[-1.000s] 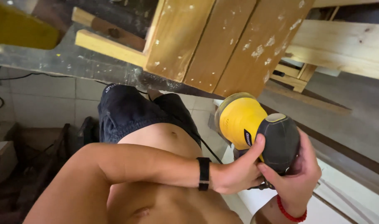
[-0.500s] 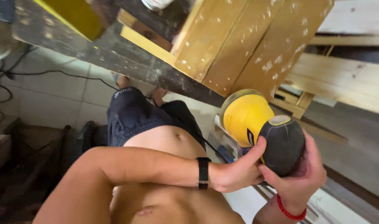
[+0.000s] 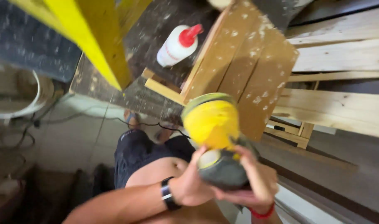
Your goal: Sanding a wooden board and the legs of a yellow stool using an orbital sander.
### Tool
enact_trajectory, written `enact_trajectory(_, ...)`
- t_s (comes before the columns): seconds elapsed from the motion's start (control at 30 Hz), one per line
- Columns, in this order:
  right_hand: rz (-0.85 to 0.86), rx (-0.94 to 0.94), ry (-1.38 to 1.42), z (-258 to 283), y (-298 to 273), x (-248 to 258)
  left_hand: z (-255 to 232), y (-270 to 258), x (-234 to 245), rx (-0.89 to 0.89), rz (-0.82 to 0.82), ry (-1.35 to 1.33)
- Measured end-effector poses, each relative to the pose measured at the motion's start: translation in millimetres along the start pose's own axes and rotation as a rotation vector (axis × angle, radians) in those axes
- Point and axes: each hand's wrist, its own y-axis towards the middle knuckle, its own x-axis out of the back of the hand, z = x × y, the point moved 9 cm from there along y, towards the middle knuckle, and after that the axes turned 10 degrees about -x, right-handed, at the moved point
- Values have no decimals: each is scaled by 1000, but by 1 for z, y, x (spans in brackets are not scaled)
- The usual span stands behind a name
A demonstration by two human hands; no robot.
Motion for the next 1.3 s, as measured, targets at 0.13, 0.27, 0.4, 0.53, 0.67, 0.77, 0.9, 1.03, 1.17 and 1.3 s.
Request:
enact_trajectory(0.13, -270, 484, 213, 49, -17, 9, -25, -33, 5, -21, 49, 68)
enact_trajectory(0.27, -174, 559, 301, 54, -18, 5, -45, -55, -47, -21, 227, 185)
enact_trajectory(0.4, -335, 616, 478, 38, -12, 15, -71, -68, -70, -143, 390, 699)
enact_trajectory(0.53, -515, 256, 286, -3, 5, 39, -76, -91, -70, -321, -148, 684)
enact_trajectory(0.67, -255, 185, 195, -36, 45, -35, -77, -87, -21, -254, 30, 707)
enact_trajectory(0.77, -75, 205, -124, -72, 52, -105, -75, -88, -30, -372, 120, 717)
enact_trajectory(0.9, -207, 244, -207, -99, 57, -111, -77, -91, -25, -633, 140, 401)
enact_trajectory(1.03, -189, 264, -177, -118, 64, -102, -100, -123, 34, -1592, -350, 508)
enact_trajectory(1.17, -202, 283, -211, -158, 81, -99, -109, -119, 74, -990, -262, 386)
enact_trajectory(1.3, -222, 370, -181, -188, 93, -78, -95, -97, 22, -951, -483, 297)
